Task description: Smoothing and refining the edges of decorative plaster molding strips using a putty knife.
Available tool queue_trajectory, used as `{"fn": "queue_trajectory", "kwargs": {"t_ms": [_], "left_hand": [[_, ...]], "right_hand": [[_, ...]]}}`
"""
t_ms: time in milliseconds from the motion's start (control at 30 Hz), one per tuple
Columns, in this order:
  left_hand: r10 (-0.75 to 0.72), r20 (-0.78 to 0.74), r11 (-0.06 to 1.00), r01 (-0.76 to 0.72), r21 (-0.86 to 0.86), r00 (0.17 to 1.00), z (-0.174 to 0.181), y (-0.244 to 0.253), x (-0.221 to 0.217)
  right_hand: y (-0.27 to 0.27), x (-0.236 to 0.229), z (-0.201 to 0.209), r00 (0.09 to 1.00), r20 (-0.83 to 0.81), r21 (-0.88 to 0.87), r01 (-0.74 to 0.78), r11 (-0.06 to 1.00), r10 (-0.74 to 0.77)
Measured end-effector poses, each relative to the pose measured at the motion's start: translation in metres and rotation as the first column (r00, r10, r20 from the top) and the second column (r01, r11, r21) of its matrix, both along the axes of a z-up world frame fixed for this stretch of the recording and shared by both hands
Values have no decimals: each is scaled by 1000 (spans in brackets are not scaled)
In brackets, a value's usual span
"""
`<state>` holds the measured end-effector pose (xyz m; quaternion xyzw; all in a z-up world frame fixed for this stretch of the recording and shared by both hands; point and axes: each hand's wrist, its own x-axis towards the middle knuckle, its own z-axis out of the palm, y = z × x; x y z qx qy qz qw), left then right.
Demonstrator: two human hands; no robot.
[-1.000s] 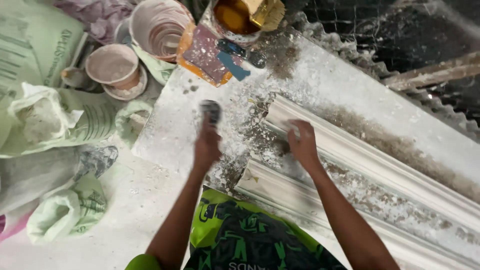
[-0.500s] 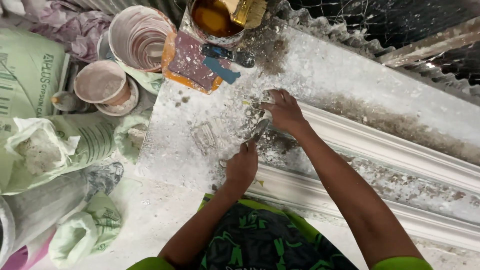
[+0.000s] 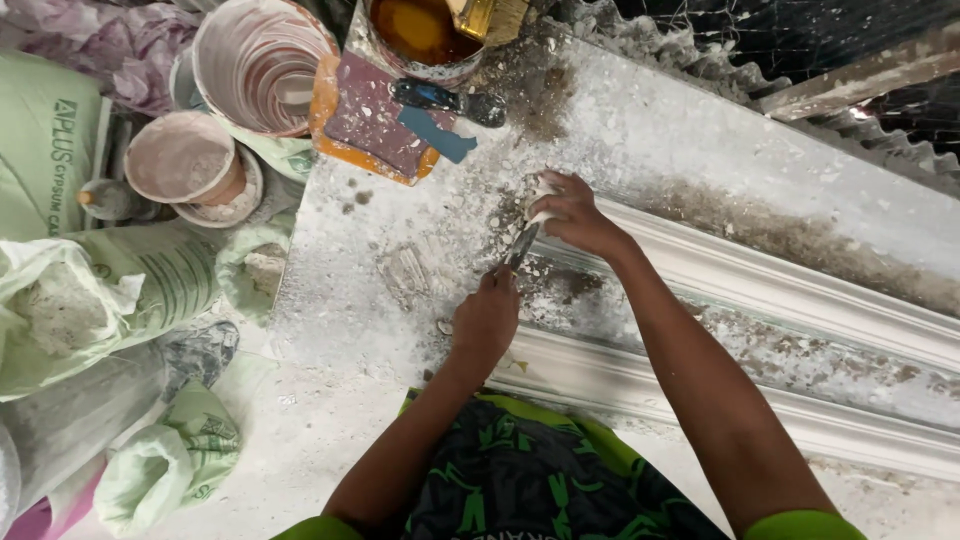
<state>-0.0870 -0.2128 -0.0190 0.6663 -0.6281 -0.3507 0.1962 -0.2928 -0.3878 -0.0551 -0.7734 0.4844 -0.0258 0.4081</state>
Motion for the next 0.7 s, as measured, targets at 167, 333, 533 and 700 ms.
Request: {"fn": "queue_trajectory", "kwargs": {"t_ms": [167, 333, 533, 700], "left_hand": [[-34, 60, 999, 33, 9, 998, 4, 7, 4], [-34, 94, 999, 34, 2, 995, 1, -1, -2], [-30, 74, 995, 23, 95, 997, 22, -15, 5], [65, -175, 995, -76, -57, 982, 13, -3, 15]], "right_hand": [[16, 1, 14, 994, 80, -62, 74, 995, -69], [26, 4, 2, 962, 114, 17, 248, 969, -249], [25, 15, -17, 889, 218, 65, 398, 915, -403], [28, 15, -28, 788, 376, 109, 485, 868, -488]]}}
